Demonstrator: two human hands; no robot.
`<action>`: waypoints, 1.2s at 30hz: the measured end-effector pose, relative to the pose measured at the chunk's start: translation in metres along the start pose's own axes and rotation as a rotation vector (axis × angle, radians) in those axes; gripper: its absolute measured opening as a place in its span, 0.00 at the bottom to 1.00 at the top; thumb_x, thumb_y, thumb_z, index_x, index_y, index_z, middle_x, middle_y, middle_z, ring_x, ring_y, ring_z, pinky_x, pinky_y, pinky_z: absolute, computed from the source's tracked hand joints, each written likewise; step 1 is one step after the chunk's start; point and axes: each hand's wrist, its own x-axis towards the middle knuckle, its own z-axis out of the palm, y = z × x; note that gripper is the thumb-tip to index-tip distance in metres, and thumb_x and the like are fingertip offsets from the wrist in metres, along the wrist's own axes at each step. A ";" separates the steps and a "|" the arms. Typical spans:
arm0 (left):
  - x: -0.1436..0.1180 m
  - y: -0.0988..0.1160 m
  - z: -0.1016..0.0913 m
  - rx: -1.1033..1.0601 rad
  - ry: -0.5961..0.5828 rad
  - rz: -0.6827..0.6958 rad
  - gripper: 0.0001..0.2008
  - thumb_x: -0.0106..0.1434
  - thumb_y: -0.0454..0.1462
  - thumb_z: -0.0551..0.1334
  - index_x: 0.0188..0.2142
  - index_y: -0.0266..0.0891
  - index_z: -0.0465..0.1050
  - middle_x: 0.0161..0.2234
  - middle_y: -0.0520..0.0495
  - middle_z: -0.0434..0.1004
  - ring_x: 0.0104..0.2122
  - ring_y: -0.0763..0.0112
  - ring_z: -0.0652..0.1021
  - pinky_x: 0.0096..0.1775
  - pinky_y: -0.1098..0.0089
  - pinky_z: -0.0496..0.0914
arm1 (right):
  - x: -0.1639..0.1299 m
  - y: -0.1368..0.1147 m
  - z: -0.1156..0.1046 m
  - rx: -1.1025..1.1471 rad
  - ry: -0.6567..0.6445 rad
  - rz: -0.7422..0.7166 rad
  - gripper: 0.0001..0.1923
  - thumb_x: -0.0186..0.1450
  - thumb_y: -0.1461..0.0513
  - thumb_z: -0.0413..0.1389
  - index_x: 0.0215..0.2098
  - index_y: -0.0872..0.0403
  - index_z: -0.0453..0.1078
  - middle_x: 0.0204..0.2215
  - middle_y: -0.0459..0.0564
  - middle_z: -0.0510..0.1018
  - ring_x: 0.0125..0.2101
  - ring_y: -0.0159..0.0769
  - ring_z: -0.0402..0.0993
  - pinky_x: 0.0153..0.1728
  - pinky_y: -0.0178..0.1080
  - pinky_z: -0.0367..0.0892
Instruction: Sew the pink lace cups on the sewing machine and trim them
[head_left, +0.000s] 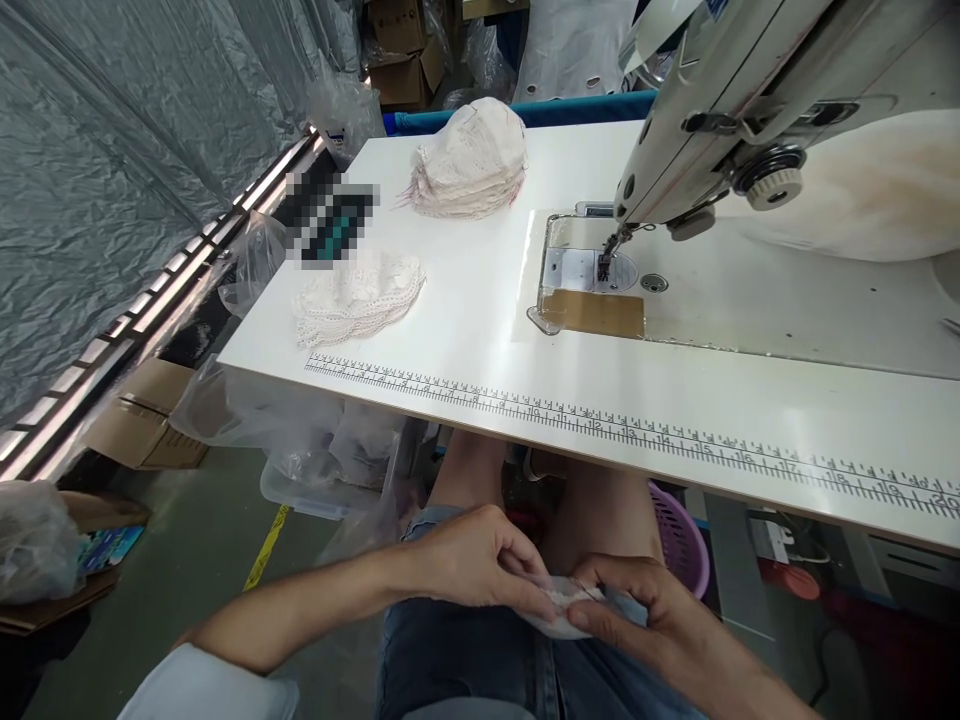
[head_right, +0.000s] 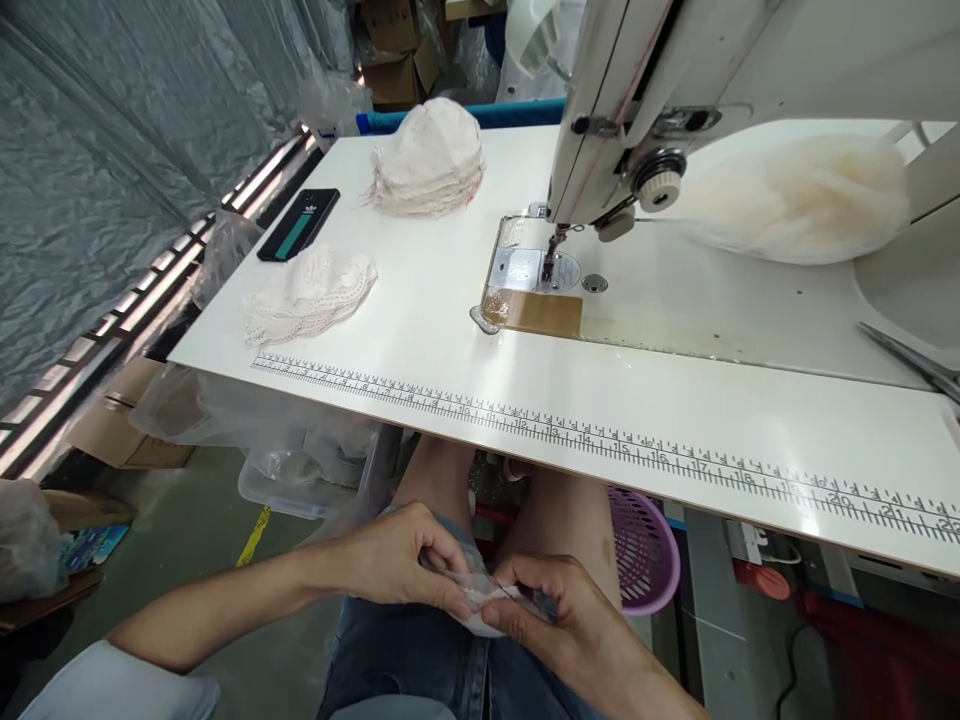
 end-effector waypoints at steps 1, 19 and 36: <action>0.000 0.000 0.000 -0.017 0.003 -0.006 0.14 0.51 0.42 0.68 0.33 0.33 0.79 0.22 0.50 0.75 0.23 0.77 0.70 0.25 0.80 0.60 | -0.001 0.000 -0.001 0.007 -0.008 0.003 0.17 0.61 0.49 0.54 0.26 0.54 0.69 0.22 0.43 0.67 0.26 0.32 0.62 0.27 0.32 0.56; -0.002 0.000 0.001 -0.038 -0.003 -0.044 0.16 0.49 0.44 0.68 0.34 0.34 0.79 0.24 0.49 0.75 0.23 0.77 0.69 0.25 0.78 0.59 | -0.003 -0.002 -0.003 0.057 -0.044 0.006 0.16 0.62 0.50 0.54 0.29 0.54 0.70 0.25 0.44 0.71 0.28 0.33 0.65 0.29 0.31 0.59; -0.004 -0.005 -0.001 0.014 0.025 -0.023 0.16 0.50 0.46 0.67 0.32 0.34 0.79 0.24 0.49 0.76 0.24 0.75 0.71 0.26 0.79 0.61 | 0.003 -0.002 0.000 0.067 -0.004 -0.027 0.18 0.63 0.49 0.53 0.27 0.54 0.71 0.22 0.44 0.70 0.26 0.31 0.64 0.27 0.31 0.57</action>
